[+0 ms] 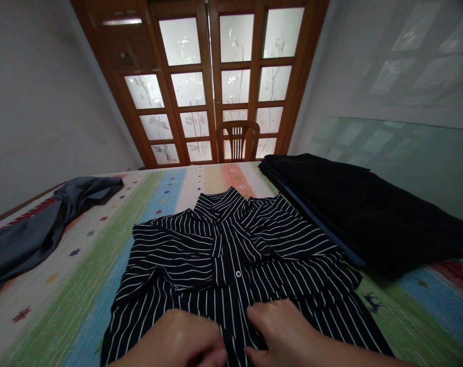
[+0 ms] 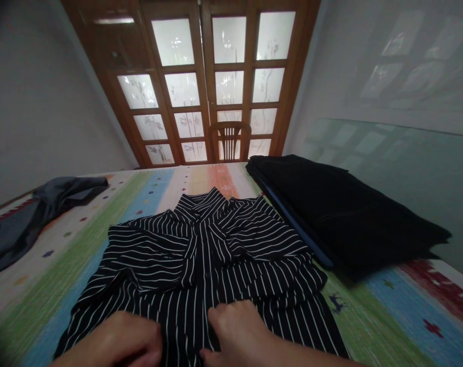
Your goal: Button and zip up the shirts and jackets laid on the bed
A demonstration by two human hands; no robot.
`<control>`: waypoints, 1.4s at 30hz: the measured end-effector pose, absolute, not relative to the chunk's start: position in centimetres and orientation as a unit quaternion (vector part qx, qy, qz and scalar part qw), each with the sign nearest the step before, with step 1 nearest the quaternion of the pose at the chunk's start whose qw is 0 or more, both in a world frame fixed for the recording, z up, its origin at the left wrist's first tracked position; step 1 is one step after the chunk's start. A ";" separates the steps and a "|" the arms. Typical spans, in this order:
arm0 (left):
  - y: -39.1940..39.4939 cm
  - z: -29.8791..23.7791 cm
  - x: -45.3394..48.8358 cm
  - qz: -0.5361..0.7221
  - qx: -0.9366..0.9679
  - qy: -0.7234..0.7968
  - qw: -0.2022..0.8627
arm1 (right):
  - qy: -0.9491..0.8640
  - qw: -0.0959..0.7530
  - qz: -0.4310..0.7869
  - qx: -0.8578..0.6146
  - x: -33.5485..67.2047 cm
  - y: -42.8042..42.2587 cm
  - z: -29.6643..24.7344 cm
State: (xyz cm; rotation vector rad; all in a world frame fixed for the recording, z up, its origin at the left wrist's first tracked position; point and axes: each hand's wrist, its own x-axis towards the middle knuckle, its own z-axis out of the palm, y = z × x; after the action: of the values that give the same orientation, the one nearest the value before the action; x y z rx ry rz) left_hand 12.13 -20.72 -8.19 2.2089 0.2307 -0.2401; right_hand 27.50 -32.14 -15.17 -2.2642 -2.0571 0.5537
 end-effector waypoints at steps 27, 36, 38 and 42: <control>-21.1 -15.5 16.4 -0.056 0.720 0.130 0.679 | -0.533 0.410 0.369 -0.642 29.0 -31.9 -15.4; -21.1 -15.6 16.7 -0.082 0.693 0.144 0.702 | -0.611 0.369 0.292 -0.637 29.5 -31.7 -15.2; -21.2 -15.6 16.7 -0.091 0.700 0.158 0.691 | -0.622 0.362 0.280 -0.635 29.5 -31.7 -15.1; -21.2 -15.7 16.7 -0.082 0.727 0.190 0.654 | -0.630 0.356 0.260 -0.640 29.3 -31.7 -15.1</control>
State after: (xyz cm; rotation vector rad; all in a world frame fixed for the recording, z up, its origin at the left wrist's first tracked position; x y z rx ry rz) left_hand 16.65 -21.19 -15.67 1.6495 0.4309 -0.1852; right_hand 29.32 -31.73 -15.15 -1.6519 -1.6274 0.6704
